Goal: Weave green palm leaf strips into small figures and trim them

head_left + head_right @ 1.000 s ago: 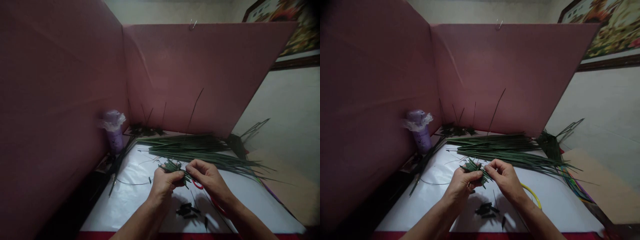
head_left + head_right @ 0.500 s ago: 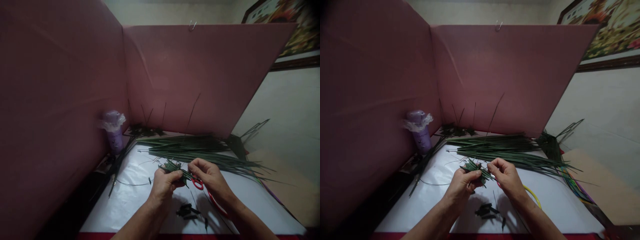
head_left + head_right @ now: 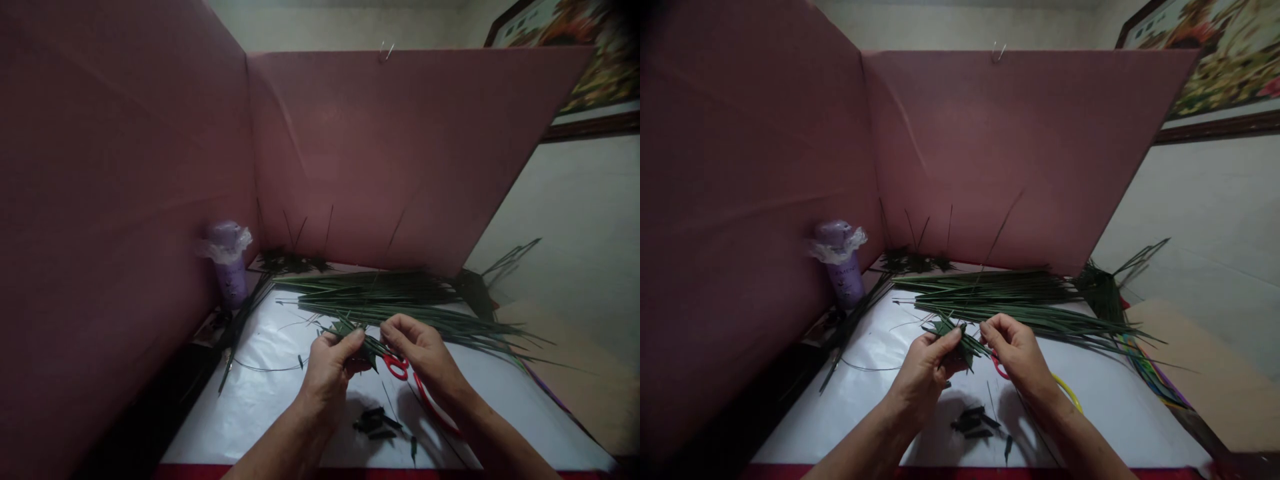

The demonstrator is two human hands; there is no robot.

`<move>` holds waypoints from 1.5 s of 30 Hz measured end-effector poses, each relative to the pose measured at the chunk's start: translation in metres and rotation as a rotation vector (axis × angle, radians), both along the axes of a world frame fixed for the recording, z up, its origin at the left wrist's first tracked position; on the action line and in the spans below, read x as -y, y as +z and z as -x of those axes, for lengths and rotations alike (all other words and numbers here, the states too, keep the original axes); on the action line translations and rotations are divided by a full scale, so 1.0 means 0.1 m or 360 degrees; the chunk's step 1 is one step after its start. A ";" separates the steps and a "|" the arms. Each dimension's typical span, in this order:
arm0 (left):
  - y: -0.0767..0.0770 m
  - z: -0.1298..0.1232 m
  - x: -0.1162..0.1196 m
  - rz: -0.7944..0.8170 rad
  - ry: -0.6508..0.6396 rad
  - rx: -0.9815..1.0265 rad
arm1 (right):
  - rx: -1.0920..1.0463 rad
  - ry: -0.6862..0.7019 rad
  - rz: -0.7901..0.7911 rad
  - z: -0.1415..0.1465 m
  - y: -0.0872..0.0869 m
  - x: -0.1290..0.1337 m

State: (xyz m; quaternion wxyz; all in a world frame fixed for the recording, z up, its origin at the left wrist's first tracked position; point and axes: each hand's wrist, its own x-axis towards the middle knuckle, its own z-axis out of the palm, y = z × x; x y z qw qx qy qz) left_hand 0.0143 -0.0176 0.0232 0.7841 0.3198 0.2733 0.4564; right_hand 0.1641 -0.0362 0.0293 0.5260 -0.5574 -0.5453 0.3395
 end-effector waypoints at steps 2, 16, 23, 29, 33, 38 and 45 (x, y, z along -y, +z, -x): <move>0.04 0.01 -0.01 0.0043 -0.0020 0.0031 | -0.0006 -0.0017 0.0006 -0.02 0.00 0.00; -0.01 0.01 0.00 0.0066 0.0003 0.0038 | -0.0060 -0.0050 -0.0019 -0.09 0.00 -0.01; -0.02 -0.01 -0.02 0.0038 0.0047 -0.0007 | -0.0177 0.0018 0.0042 -0.06 0.04 0.02; -0.03 0.00 -0.02 0.0039 0.0033 -0.0010 | -0.0112 0.0145 0.0173 0.00 -0.01 0.02; -0.04 0.01 -0.02 0.0024 0.0036 -0.0014 | -0.0149 0.0089 0.0177 0.02 -0.03 0.00; -0.02 0.02 -0.03 0.0063 0.0073 0.0005 | -0.0192 0.0097 0.0196 0.02 -0.05 -0.01; -0.05 0.00 -0.04 0.0117 0.0072 -0.0011 | -0.0233 0.0147 0.0253 0.00 -0.05 -0.02</move>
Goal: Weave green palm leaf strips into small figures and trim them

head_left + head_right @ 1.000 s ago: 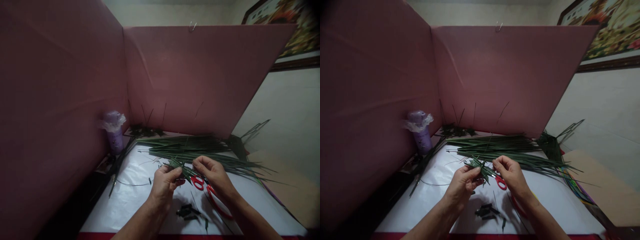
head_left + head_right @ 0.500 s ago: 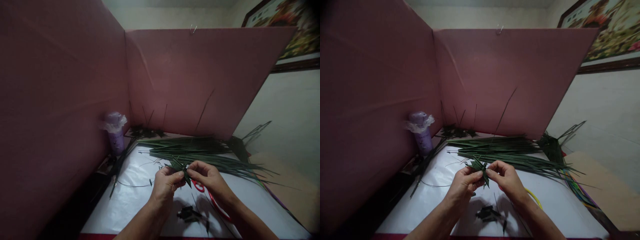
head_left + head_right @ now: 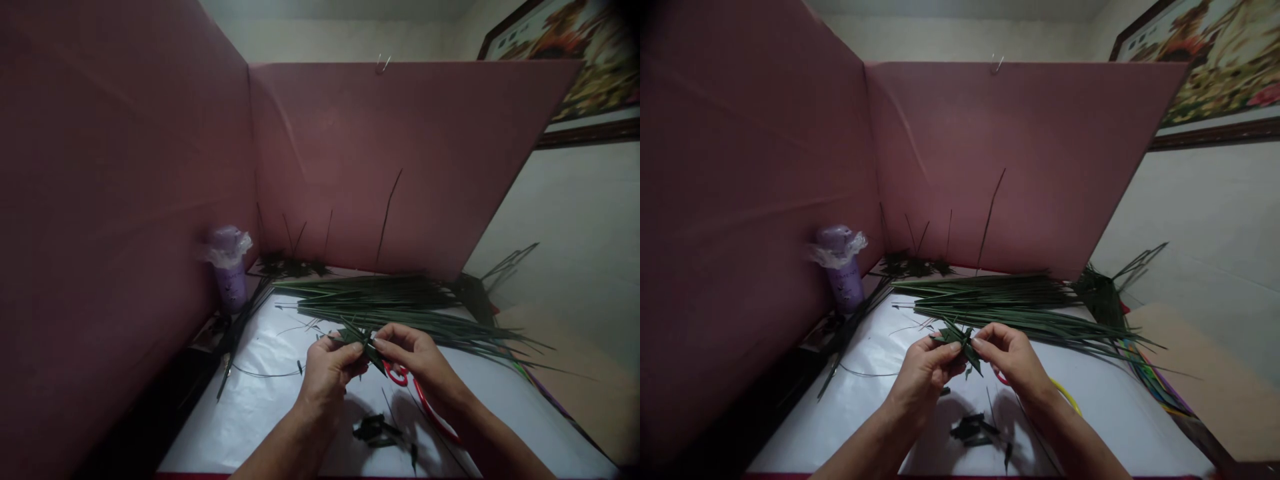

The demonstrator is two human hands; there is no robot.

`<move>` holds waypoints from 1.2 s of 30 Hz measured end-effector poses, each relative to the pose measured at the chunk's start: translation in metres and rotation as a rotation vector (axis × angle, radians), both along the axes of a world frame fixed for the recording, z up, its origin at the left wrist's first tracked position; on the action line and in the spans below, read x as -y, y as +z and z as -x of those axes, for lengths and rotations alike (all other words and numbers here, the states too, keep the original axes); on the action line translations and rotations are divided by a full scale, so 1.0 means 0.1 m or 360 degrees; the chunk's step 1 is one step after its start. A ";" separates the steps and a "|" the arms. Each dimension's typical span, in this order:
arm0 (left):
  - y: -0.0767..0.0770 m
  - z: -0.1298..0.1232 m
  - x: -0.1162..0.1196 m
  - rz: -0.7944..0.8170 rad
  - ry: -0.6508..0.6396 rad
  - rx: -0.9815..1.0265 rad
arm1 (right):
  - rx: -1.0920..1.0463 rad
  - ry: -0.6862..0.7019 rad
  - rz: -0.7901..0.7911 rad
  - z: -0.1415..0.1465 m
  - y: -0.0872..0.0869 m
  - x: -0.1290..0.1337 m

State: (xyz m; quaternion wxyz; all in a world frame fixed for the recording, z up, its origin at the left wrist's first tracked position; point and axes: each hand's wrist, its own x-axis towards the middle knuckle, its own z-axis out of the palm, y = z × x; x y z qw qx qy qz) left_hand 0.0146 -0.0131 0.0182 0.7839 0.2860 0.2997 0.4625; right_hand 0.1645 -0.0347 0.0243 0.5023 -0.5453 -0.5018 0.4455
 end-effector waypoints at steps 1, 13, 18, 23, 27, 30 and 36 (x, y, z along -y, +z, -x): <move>0.00 0.00 0.00 0.0008 0.0003 0.0017 | -0.0017 -0.0002 0.0005 0.00 0.00 0.00; 0.02 0.00 0.02 0.0044 -0.0080 0.0090 | -0.0164 -0.0022 0.0048 0.00 -0.02 -0.01; 0.00 0.03 -0.03 -0.0167 -0.0002 -0.0006 | -0.0028 -0.0041 0.0026 0.00 -0.03 -0.01; 0.01 0.07 -0.05 -0.0320 -0.0098 -0.0095 | 0.0087 0.0052 -0.0018 0.00 0.02 0.02; 0.04 0.10 -0.06 -0.0312 -0.0137 -0.0162 | 0.0146 0.0157 -0.0077 -0.03 0.12 0.08; 0.06 0.12 -0.09 -0.0474 -0.0076 -0.0286 | 0.0349 0.0170 -0.0146 -0.01 0.20 0.14; 0.08 0.13 -0.12 -0.0769 0.0094 -0.0611 | 0.0642 0.0168 -0.0203 0.07 0.32 0.26</move>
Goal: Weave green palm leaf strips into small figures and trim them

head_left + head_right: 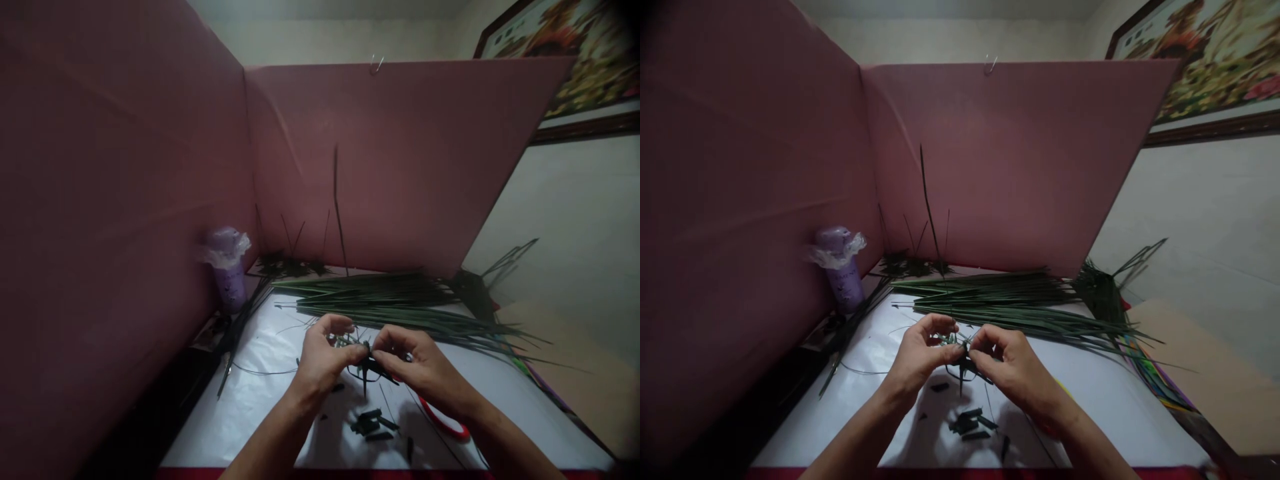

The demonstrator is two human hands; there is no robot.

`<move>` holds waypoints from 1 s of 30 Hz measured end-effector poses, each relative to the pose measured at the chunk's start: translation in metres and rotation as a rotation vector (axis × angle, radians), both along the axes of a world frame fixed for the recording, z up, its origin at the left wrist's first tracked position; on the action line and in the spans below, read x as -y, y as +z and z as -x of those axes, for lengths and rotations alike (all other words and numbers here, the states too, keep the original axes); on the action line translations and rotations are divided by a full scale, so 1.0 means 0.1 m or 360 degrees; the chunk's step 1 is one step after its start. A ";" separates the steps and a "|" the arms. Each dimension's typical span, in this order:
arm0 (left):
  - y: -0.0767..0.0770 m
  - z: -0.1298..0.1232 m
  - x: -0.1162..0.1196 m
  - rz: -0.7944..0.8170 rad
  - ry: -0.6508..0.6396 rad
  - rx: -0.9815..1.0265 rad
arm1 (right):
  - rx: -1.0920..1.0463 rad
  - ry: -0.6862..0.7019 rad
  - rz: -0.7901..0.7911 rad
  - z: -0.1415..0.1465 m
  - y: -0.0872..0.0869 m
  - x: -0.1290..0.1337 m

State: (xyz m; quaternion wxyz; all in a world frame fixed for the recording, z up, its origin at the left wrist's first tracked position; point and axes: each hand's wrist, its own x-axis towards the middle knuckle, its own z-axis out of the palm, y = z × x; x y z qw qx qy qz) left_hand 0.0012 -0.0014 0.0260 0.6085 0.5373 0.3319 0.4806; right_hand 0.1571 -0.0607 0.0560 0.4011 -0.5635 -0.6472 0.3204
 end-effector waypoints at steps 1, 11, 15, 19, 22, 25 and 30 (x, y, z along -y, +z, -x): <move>0.01 0.00 0.00 -0.0084 0.0044 -0.0038 | 0.0009 0.0009 0.0002 0.01 0.01 0.01; 0.09 0.02 0.04 -0.0044 -0.0149 -0.0106 | -0.0128 0.0068 0.0088 -0.06 -0.02 -0.03; 0.03 0.03 0.00 0.0154 -0.0238 0.0193 | -0.0339 0.0086 0.0128 -0.14 -0.03 -0.09; -0.02 0.01 -0.01 0.0246 -0.0390 0.0236 | -0.0454 0.0056 0.0168 -0.17 -0.07 -0.14; -0.04 0.00 -0.01 0.0286 -0.0256 0.0288 | -0.0621 -0.0077 0.0125 -0.17 -0.12 -0.17; -0.04 0.00 -0.03 0.0314 -0.0079 0.0402 | -0.0779 -0.0060 0.0164 -0.16 -0.19 -0.21; -0.04 -0.01 -0.05 0.0367 0.0020 0.0479 | -0.0741 -0.0003 0.0308 -0.03 -0.30 -0.24</move>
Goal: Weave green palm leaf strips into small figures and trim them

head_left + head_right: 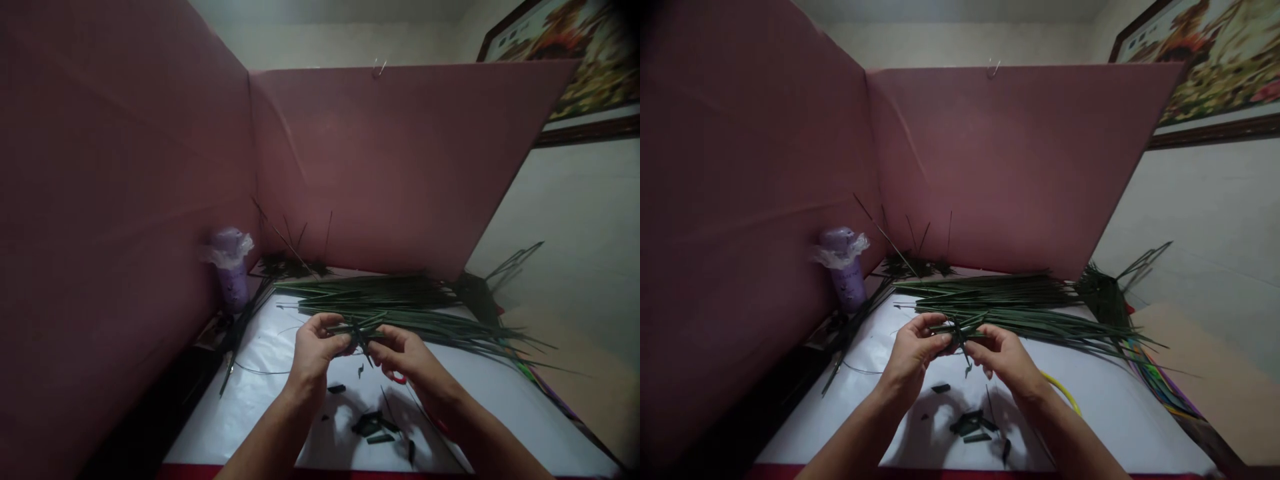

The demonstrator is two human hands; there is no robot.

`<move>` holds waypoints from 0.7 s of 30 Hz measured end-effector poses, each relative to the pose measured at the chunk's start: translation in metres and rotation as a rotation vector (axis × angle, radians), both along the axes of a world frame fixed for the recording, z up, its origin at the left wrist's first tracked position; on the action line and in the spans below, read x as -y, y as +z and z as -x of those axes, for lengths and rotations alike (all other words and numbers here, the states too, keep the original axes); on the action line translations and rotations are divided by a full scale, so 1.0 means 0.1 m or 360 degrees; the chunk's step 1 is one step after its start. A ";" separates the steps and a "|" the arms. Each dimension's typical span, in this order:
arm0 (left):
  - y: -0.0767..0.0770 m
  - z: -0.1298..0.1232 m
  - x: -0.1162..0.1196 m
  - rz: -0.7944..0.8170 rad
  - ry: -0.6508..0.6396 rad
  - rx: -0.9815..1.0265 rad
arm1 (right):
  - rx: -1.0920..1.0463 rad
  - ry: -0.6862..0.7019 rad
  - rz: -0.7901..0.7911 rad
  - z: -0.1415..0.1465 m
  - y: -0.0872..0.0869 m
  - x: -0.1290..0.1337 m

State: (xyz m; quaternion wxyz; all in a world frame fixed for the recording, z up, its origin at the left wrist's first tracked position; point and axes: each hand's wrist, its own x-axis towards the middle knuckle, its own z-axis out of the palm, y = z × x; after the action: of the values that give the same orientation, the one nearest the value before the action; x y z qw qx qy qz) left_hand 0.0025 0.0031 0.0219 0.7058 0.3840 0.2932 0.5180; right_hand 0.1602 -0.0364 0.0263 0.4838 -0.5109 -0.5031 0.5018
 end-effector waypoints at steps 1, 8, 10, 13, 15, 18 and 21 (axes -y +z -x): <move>0.00 0.00 0.00 0.0027 -0.0012 -0.0014 | -0.0024 -0.0034 -0.0015 0.03 -0.02 0.00; 0.01 -0.01 0.01 0.0157 -0.0027 -0.0036 | -0.0182 -0.0170 -0.0056 0.12 -0.05 0.02; 0.01 -0.01 0.01 0.0164 -0.0040 -0.0008 | -0.0169 -0.0168 -0.0041 0.12 -0.05 0.02; 0.00 -0.02 0.01 0.0155 -0.0082 -0.0018 | -0.0172 -0.0177 -0.0034 0.12 -0.04 0.02; -0.01 -0.02 0.01 0.0152 -0.0075 -0.0060 | -0.0192 -0.0177 -0.0029 0.12 -0.05 0.02; -0.03 -0.03 0.01 0.0159 -0.0048 -0.0110 | -0.0244 -0.0185 -0.0029 0.12 -0.05 0.02; -0.03 -0.01 0.00 0.0166 -0.0065 -0.0134 | -0.0275 -0.0173 -0.0037 0.12 -0.06 0.01</move>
State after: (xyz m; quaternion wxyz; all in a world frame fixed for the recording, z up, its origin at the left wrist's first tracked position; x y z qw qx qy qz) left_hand 0.0038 0.0032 0.0189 0.7225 0.3739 0.3413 0.4709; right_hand 0.1485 -0.0376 0.0204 0.5579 -0.4867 -0.4366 0.5111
